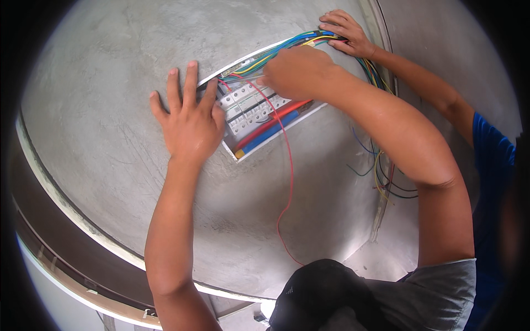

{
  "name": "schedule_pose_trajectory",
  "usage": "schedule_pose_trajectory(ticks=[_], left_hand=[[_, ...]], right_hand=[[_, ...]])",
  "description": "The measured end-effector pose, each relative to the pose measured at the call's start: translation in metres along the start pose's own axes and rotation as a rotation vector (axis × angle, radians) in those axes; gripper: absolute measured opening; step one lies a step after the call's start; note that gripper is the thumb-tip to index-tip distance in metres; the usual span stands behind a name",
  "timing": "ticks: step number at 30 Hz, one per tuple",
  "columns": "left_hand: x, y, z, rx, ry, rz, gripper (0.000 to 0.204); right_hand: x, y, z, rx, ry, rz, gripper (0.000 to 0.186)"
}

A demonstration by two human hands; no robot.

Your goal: The person connects multiple colored wires to a wall-mounted electrical distribution box. They use a screwdriver to tighten terminal screws and pliers to strip and position wires, working alongside another person who assists with wire handling.

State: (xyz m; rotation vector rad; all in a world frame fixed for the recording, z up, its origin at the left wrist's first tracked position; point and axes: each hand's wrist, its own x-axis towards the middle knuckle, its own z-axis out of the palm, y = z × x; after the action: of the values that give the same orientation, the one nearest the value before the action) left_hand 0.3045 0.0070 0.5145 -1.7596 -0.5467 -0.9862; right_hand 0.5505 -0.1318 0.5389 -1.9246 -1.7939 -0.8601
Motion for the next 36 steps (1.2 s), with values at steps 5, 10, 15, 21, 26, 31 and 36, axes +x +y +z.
schedule_pose_trajectory(ticks=[5, 10, 15, 21, 26, 31, 36], left_hand=[[0.001, 0.001, 0.001, -0.004, -0.017, -0.004, 0.05], [0.003, 0.0, 0.004, -0.023, 0.026, 0.014, 0.049], [0.004, -0.001, 0.002, -0.005, -0.005, 0.016, 0.05], [0.003, -0.001, 0.001, 0.001, -0.023, 0.01, 0.05], [-0.001, -0.006, 0.0, -0.027, -0.003, 0.037, 0.05], [0.0, -0.007, -0.003, -0.033, -0.035, 0.036, 0.049], [0.001, -0.008, 0.0, -0.035, 0.003, 0.055, 0.048]], right_hand=[[-0.001, 0.006, 0.009, 0.003, 0.04, -0.059, 0.046], [-0.004, 0.009, 0.014, 0.016, 0.052, -0.078, 0.049], [-0.005, 0.007, 0.014, 0.02, 0.023, -0.055, 0.05], [-0.005, 0.005, 0.014, 0.033, 0.012, -0.005, 0.052], [-0.016, 0.0, 0.016, 0.138, -0.051, 0.032, 0.051], [-0.021, -0.014, 0.008, 0.209, -0.177, -0.147, 0.05], [-0.016, -0.035, 0.0, 0.616, -0.414, 0.077, 0.051]])
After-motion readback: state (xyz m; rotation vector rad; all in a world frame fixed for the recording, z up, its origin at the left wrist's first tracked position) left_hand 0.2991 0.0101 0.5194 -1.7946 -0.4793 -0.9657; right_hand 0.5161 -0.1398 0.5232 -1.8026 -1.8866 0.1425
